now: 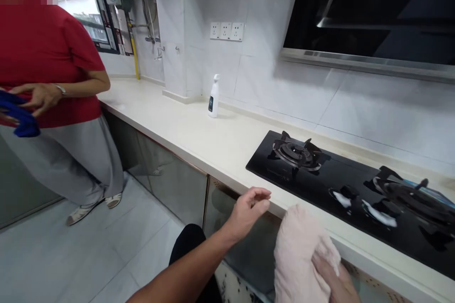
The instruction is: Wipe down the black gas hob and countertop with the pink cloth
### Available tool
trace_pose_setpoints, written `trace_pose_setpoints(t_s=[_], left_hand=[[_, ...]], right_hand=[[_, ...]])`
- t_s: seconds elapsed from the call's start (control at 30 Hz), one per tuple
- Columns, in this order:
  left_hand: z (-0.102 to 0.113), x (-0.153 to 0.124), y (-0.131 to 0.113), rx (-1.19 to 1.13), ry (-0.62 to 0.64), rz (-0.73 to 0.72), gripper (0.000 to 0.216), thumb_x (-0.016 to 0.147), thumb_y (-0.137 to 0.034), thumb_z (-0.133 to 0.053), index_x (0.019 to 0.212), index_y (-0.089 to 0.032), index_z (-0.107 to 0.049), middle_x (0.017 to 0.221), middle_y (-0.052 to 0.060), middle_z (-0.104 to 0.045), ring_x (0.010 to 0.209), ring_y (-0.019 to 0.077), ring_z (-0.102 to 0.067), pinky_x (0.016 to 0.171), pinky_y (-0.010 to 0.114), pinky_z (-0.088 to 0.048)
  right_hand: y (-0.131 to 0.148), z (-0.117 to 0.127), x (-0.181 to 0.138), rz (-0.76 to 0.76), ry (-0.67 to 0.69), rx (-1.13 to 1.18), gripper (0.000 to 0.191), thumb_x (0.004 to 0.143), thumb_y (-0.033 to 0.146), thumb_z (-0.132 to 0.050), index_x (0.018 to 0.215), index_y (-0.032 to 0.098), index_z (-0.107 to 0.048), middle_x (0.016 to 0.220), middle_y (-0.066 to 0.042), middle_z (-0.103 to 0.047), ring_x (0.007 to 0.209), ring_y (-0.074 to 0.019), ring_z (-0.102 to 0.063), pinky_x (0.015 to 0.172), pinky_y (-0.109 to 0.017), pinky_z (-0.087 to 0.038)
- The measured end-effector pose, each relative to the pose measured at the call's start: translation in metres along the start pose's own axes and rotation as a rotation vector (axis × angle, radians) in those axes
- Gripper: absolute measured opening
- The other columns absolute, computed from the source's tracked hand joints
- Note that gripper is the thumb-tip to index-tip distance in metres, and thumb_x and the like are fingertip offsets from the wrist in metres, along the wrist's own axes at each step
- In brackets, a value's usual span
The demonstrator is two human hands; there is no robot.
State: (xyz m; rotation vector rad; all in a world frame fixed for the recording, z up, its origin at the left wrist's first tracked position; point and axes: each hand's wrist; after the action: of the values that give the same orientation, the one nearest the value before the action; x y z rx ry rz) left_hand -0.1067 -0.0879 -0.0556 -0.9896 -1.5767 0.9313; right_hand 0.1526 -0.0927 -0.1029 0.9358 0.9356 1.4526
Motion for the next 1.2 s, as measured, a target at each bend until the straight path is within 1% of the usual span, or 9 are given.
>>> trace_pose_setpoints(t_s=[0.1,0.23,0.47,0.57,0.67,0.8,0.97,1.07,1.2], left_hand=[[0.002,-0.034,0.021,-0.272,0.178,0.224,0.083,0.074,-0.071,-0.085,0.138,-0.023,-0.066,0.133,0.013,-0.07,0.126,0.0316,-0.063,0.112,0.046,-0.046],[0.001,-0.057,0.034,-0.542,0.292,0.397,0.095,0.071,-0.085,-0.076,0.139,-0.018,-0.067,0.129,0.018,-0.074,0.13,0.0389,-0.064,0.115,0.056,-0.045],[0.038,-0.047,0.003,-0.358,0.24,0.362,0.093,0.062,-0.066,-0.094,0.136,-0.016,-0.068,0.135,0.017,-0.072,0.129,0.0372,-0.065,0.112,0.047,-0.05],[0.055,-0.028,-0.025,-0.134,0.128,0.371,0.078,0.064,-0.063,-0.093,0.123,-0.016,-0.072,0.125,0.015,-0.076,0.115,0.0349,-0.071,0.096,0.042,-0.059],[0.066,0.013,-0.064,0.12,0.077,0.241,0.067,0.07,-0.066,-0.086,0.114,-0.017,-0.072,0.116,0.012,-0.077,0.106,0.0316,-0.073,0.088,0.039,-0.059],[0.078,0.084,-0.103,0.556,0.082,0.102,0.062,0.083,-0.057,-0.077,0.132,-0.02,-0.066,0.124,0.012,-0.073,0.112,0.031,-0.07,0.095,0.041,-0.057],[0.091,0.122,-0.093,1.271,-0.173,0.057,0.064,0.093,-0.036,-0.063,0.155,-0.024,-0.051,0.148,0.017,-0.057,0.14,0.0356,-0.052,0.118,0.053,-0.04],[0.077,0.123,-0.075,1.296,-0.032,0.034,0.068,0.096,-0.054,-0.058,0.158,-0.028,-0.048,0.165,0.017,-0.041,0.155,0.0384,-0.033,0.124,0.059,-0.03],[0.028,0.134,-0.052,1.174,0.232,0.125,0.086,0.093,-0.078,-0.047,0.164,-0.032,-0.039,0.177,0.015,-0.023,0.162,0.0479,-0.012,0.124,0.075,-0.013]], right_hand=[[0.02,-0.022,0.01,-0.016,0.076,0.095,0.063,0.086,0.072,-0.067,0.121,0.021,-0.078,0.118,-0.012,-0.079,0.118,-0.0339,-0.071,0.096,-0.042,-0.061],[0.056,-0.051,0.022,0.193,0.27,0.037,0.065,0.083,0.076,-0.066,0.114,0.02,-0.079,0.115,-0.014,-0.079,0.11,-0.0327,-0.073,0.094,-0.04,-0.061],[0.105,-0.043,0.05,0.299,0.18,-0.028,0.053,0.095,0.065,-0.056,0.121,0.022,-0.072,0.111,-0.008,-0.075,0.1,-0.0258,-0.068,0.084,-0.032,-0.057],[0.123,-0.037,0.07,0.354,0.117,-0.071,0.045,0.095,0.06,-0.054,0.11,0.021,-0.071,0.096,-0.004,-0.071,0.087,-0.0228,-0.063,0.076,-0.03,-0.052],[0.149,-0.036,0.099,0.407,0.013,-0.089,0.039,0.092,0.056,-0.054,0.102,0.022,-0.068,0.089,-0.002,-0.067,0.082,-0.0216,-0.06,0.073,-0.03,-0.048],[0.173,-0.029,0.149,0.407,-0.154,-0.208,0.047,0.085,0.057,-0.056,0.114,0.022,-0.066,0.098,-0.005,-0.07,0.086,-0.0243,-0.062,0.077,-0.034,-0.047],[0.128,-0.005,0.181,0.422,-0.115,-0.438,0.068,0.083,0.058,-0.057,0.136,0.017,-0.06,0.106,-0.01,-0.069,0.078,-0.0234,-0.063,0.079,-0.04,-0.052],[0.087,-0.01,0.168,0.584,-0.084,-0.526,0.051,0.095,0.056,-0.047,0.122,0.019,-0.068,0.117,-0.014,-0.069,0.099,-0.0275,-0.066,0.094,-0.045,-0.053],[0.068,-0.034,0.137,0.774,0.005,-0.645,0.043,0.104,0.049,-0.042,0.126,0.023,-0.069,0.134,-0.015,-0.067,0.128,-0.0308,-0.059,0.111,-0.052,-0.046]])
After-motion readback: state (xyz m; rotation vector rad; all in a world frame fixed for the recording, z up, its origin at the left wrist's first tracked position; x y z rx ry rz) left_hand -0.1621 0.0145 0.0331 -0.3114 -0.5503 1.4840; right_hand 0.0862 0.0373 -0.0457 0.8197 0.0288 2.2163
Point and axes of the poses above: each hand's wrist, its own x-axis towards the middle knuckle, its own z-axis out of the back of the hand, y = z × x
